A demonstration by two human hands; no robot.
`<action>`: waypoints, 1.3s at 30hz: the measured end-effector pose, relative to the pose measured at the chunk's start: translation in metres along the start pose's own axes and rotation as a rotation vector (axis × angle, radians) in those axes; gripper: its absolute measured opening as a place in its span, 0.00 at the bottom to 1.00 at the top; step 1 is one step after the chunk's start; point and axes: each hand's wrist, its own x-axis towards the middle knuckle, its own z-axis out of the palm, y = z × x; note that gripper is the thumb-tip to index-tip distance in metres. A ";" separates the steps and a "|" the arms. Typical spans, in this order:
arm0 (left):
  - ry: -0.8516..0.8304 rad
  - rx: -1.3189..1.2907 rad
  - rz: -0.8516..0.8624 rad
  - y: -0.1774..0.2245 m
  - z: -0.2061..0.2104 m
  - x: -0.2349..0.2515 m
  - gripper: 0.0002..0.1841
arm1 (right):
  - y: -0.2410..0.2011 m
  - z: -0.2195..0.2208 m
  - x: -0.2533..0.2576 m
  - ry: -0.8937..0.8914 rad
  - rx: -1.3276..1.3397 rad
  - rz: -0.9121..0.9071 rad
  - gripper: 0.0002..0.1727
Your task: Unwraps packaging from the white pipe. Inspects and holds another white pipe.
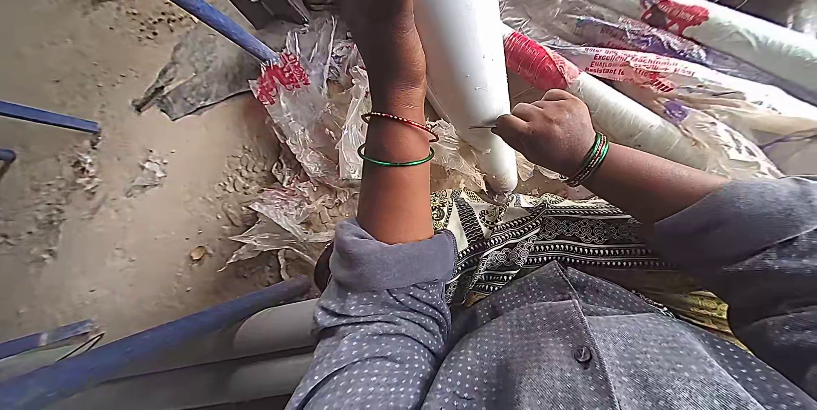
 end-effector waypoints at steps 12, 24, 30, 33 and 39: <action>-0.049 -0.023 -0.038 0.006 -0.005 -0.002 0.18 | -0.014 -0.003 -0.005 -0.044 -0.019 0.030 0.17; -0.077 -0.118 -0.088 0.020 -0.007 -0.007 0.32 | -0.022 0.008 -0.021 -0.077 -0.095 0.024 0.18; -0.093 -0.059 -0.093 0.021 -0.010 -0.006 0.38 | -0.018 0.004 -0.006 -0.136 -0.185 -0.004 0.17; -0.098 -0.112 -0.119 0.023 -0.013 -0.008 0.40 | -0.019 0.019 -0.038 -0.288 -0.166 0.012 0.12; -0.075 -0.102 -0.121 0.024 -0.015 -0.009 0.33 | -0.026 -0.001 -0.017 -0.093 -0.166 -0.004 0.18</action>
